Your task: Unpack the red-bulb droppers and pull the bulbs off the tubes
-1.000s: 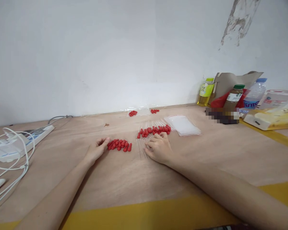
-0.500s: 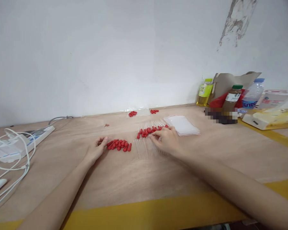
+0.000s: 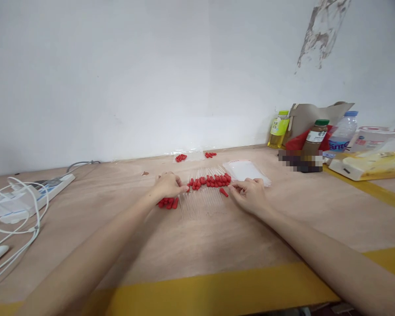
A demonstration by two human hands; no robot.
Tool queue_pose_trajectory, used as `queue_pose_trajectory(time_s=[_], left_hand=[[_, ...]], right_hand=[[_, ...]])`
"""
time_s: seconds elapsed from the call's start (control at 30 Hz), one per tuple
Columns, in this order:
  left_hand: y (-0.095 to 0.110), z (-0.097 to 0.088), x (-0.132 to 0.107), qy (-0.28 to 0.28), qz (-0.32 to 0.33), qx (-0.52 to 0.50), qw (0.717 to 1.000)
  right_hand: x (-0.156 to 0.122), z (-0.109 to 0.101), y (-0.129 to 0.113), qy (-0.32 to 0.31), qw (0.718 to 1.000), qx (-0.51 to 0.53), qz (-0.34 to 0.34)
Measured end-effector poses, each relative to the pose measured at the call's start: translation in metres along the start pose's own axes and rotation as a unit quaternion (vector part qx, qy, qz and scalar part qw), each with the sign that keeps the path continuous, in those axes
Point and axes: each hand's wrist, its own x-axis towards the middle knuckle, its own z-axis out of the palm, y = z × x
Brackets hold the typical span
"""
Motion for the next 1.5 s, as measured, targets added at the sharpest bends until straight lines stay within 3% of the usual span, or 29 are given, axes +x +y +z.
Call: queue_pose_trajectory(time_s=[0.1, 0.2, 0.3, 0.4, 0.47, 0.57, 0.67, 0.8, 0.93, 1.23, 1.5], left_hand=[[0.013, 0.008, 0.015, -0.053, -0.046, -0.007, 0.998], [0.016, 0.013, 0.024, -0.064, -0.075, -0.009, 0.995], [0.015, 0.009, 0.023, -0.036, -0.097, -0.002, 0.995], [0.01, 0.002, 0.009, 0.029, -0.1, 0.009, 0.995], [0.005, -0.001, -0.009, 0.111, -0.06, 0.022, 0.992], [-0.003, 0.005, -0.041, 0.244, 0.074, 0.034, 0.966], [-0.008, 0.02, -0.068, 0.283, 0.186, 0.022, 0.941], [-0.008, 0.043, -0.085, 0.295, 0.254, -0.013, 0.921], [-0.004, 0.055, -0.087, 0.289, 0.302, -0.039, 0.907], [0.007, 0.053, -0.088, 0.253, 0.327, -0.055, 0.909], [0.008, 0.052, -0.089, 0.242, 0.355, -0.022, 0.903]], right_hand=[[-0.001, -0.003, -0.002, 0.001, 1.0, 0.002, -0.004], [-0.002, -0.004, -0.003, 0.004, 1.0, -0.001, -0.009], [-0.003, -0.003, -0.002, 0.003, 1.0, -0.004, -0.025], [-0.004, -0.001, -0.001, 0.016, 0.999, 0.001, -0.044], [-0.005, 0.0, -0.001, 0.037, 0.997, 0.012, -0.063], [-0.006, 0.001, -0.004, 0.076, 0.991, 0.034, -0.101], [-0.007, -0.001, -0.011, 0.087, 0.983, 0.04, -0.156], [-0.012, 0.0, -0.022, 0.037, 0.966, 0.026, -0.253], [-0.019, 0.004, -0.032, 0.022, 0.952, 0.023, -0.304], [-0.023, 0.015, -0.041, 0.002, 0.947, 0.03, -0.321], [-0.025, 0.011, -0.04, -0.001, 0.935, 0.039, -0.353]])
